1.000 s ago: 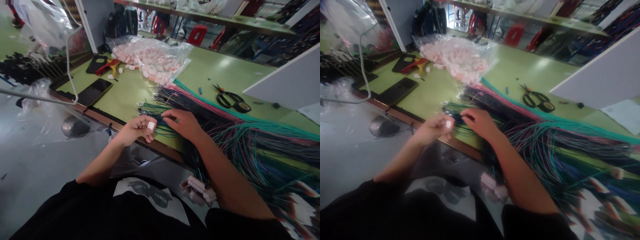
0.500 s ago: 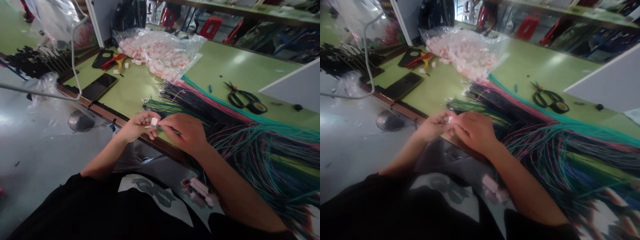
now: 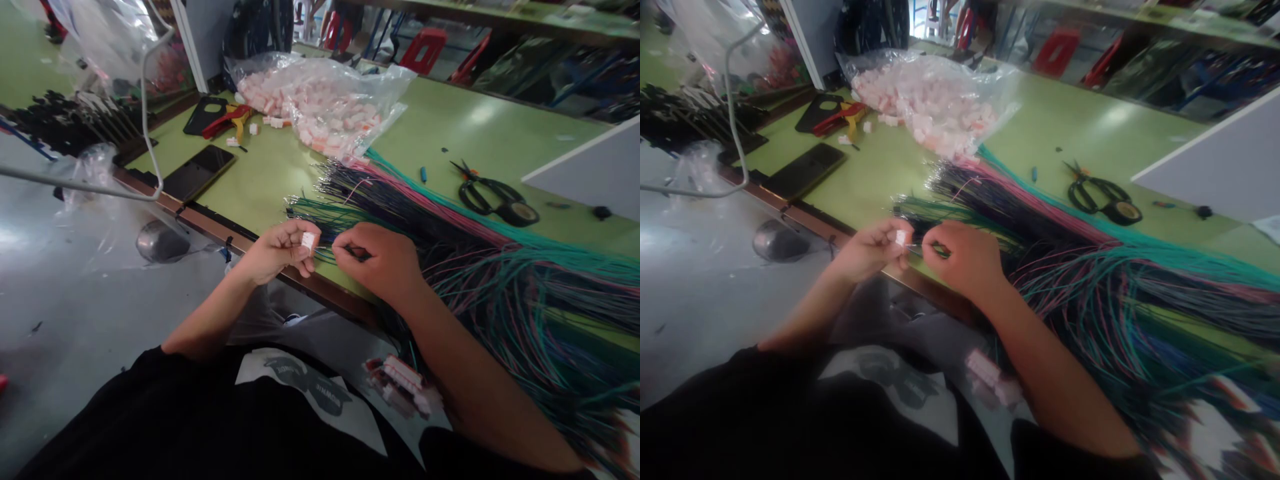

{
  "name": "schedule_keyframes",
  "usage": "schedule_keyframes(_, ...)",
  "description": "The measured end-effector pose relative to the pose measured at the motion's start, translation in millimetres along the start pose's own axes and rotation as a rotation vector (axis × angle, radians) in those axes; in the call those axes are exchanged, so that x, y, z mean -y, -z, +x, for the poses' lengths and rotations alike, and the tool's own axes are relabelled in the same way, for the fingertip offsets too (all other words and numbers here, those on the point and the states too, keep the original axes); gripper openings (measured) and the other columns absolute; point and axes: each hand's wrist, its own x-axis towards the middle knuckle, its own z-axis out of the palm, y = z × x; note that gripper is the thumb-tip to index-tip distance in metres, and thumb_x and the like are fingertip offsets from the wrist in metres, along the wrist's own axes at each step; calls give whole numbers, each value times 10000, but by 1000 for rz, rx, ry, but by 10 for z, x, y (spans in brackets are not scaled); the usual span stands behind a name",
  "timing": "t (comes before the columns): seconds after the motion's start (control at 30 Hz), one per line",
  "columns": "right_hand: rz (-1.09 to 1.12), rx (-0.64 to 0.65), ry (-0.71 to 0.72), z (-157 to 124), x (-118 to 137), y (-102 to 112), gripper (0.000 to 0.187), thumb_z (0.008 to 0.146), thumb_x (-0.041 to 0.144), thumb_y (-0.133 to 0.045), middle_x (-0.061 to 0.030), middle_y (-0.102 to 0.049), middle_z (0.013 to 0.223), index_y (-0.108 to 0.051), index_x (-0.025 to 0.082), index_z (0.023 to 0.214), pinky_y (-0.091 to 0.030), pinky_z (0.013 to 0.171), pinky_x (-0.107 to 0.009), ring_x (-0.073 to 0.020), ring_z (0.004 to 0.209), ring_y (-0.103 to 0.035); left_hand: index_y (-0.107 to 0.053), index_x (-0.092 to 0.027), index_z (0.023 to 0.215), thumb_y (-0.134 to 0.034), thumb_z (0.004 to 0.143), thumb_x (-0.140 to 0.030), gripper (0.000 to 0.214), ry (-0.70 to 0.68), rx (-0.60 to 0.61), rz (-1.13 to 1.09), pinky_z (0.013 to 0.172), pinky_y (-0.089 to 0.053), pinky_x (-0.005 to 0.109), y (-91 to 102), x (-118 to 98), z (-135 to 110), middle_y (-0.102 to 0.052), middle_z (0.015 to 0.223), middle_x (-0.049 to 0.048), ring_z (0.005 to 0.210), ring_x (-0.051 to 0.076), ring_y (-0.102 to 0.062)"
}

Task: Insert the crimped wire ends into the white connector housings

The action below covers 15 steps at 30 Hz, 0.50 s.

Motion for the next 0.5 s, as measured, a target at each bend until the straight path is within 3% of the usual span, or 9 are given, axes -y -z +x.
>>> schedule_keyframes(0.5, 15, 10, -38, 10, -21, -21, 187, 699, 196, -483, 3, -538, 552, -619, 191, 571, -305, 542, -237, -99, 531, -450, -548, -153, 982, -725, 720, -224, 324, -22, 1, -17, 510, -533, 187, -5, 18, 5, -598, 640, -49, 558, 103, -651)
